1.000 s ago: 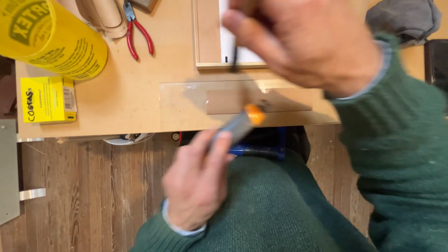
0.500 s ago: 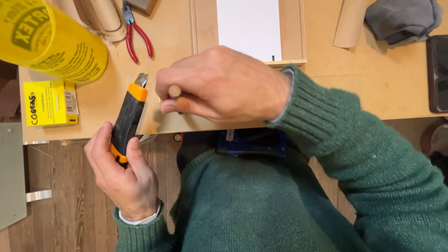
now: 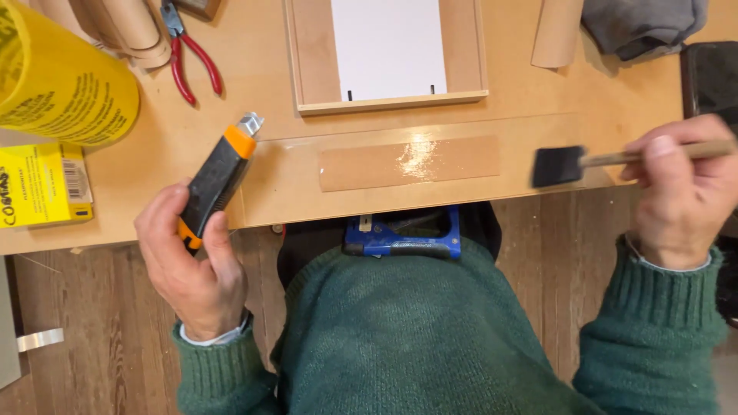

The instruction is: Applying glue to a decorative strip and attaching it to a picture frame component.

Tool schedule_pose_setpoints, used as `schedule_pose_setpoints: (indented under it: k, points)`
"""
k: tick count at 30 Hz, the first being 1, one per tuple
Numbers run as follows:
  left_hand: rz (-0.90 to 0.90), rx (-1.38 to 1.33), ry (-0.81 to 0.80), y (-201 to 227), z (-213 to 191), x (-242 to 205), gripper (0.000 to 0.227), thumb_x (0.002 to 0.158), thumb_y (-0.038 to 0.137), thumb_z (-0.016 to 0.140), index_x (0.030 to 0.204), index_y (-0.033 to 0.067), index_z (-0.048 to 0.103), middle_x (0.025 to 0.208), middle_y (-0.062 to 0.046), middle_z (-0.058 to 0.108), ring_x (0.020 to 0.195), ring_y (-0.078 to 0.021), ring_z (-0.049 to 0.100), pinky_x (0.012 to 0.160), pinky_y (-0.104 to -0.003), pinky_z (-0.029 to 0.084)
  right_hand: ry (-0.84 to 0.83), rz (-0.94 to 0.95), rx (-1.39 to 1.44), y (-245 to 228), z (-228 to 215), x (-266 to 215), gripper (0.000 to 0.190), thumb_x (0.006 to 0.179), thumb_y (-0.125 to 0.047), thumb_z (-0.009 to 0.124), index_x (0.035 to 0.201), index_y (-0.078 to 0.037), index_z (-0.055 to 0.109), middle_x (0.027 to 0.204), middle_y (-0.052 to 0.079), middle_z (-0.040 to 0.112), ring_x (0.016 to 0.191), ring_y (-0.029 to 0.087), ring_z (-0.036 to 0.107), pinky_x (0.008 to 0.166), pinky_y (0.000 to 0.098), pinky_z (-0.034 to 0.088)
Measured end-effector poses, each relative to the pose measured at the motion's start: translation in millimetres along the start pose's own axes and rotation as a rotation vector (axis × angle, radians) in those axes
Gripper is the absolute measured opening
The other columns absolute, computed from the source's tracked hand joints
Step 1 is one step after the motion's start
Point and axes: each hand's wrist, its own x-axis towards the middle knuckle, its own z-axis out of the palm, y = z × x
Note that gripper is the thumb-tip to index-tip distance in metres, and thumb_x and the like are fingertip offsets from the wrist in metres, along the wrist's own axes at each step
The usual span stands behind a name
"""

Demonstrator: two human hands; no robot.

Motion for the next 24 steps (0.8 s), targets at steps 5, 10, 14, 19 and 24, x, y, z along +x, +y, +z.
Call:
schedule_pose_setpoints:
  k: [5,10,14,19,24]
  points:
    - [0.001,-0.101,-0.045,-2.5,-4.1,14.3,0.033,0.11,0.0,0.072,0.136,0.0003,0.052,0.134,-0.019,0.061,0.126,-0.0334,0.063,0.112,-0.038,0.052,-0.067,-0.122,0.083,-63.8,59.6,24.2,0.015,0.118,-0.014,0.057,0.115,0.001,0.06,0.1,0.013,0.068,0.084,0.017,0.07,0.073,0.0265,0.058]
    - [-0.031,-0.174,-0.107,-16.2,-10.8,19.9,0.034,0.11,0.0,0.071,0.136,0.0004,0.05,0.134,-0.017,0.063,0.124,-0.0299,0.064,0.111,-0.036,0.052,-0.086,-0.079,-0.044,-38.2,41.4,29.8,0.017,0.117,-0.012,0.06,0.109,0.002,0.067,0.092,0.012,0.07,0.079,0.015,0.07,0.069,0.0257,0.056]
    - [-0.099,-0.2,-0.16,-19.2,-14.6,22.4,0.036,0.109,0.001,0.07,0.137,-0.0002,0.047,0.133,-0.014,0.064,0.121,-0.0265,0.065,0.109,-0.034,0.052,0.246,0.013,0.023,2.4,-17.2,17.7,0.017,0.12,-0.011,0.066,0.107,0.0,0.063,0.093,0.011,0.072,0.073,0.014,0.067,0.066,0.0259,0.053]
    - [-0.086,-0.127,-0.216,-16.4,-18.5,30.7,0.038,0.106,0.0,0.071,0.138,-0.0001,0.05,0.133,-0.016,0.064,0.121,-0.0277,0.064,0.109,-0.037,0.052,0.377,0.118,0.765,-4.5,-15.7,4.1,0.01,0.118,-0.004,0.06,0.125,0.0,0.055,0.105,0.015,0.069,0.093,0.02,0.067,0.083,0.0279,0.053]
    - [0.018,0.008,-0.2,-19.5,-20.9,43.0,0.04,0.097,0.002,0.072,0.133,0.0024,0.057,0.127,-0.018,0.063,0.118,-0.0359,0.06,0.103,-0.042,0.05,-0.041,0.101,0.617,-59.9,57.6,31.9,0.014,0.114,0.007,0.061,0.119,-0.003,0.053,0.112,0.016,0.075,0.099,0.022,0.073,0.094,0.0319,0.061]
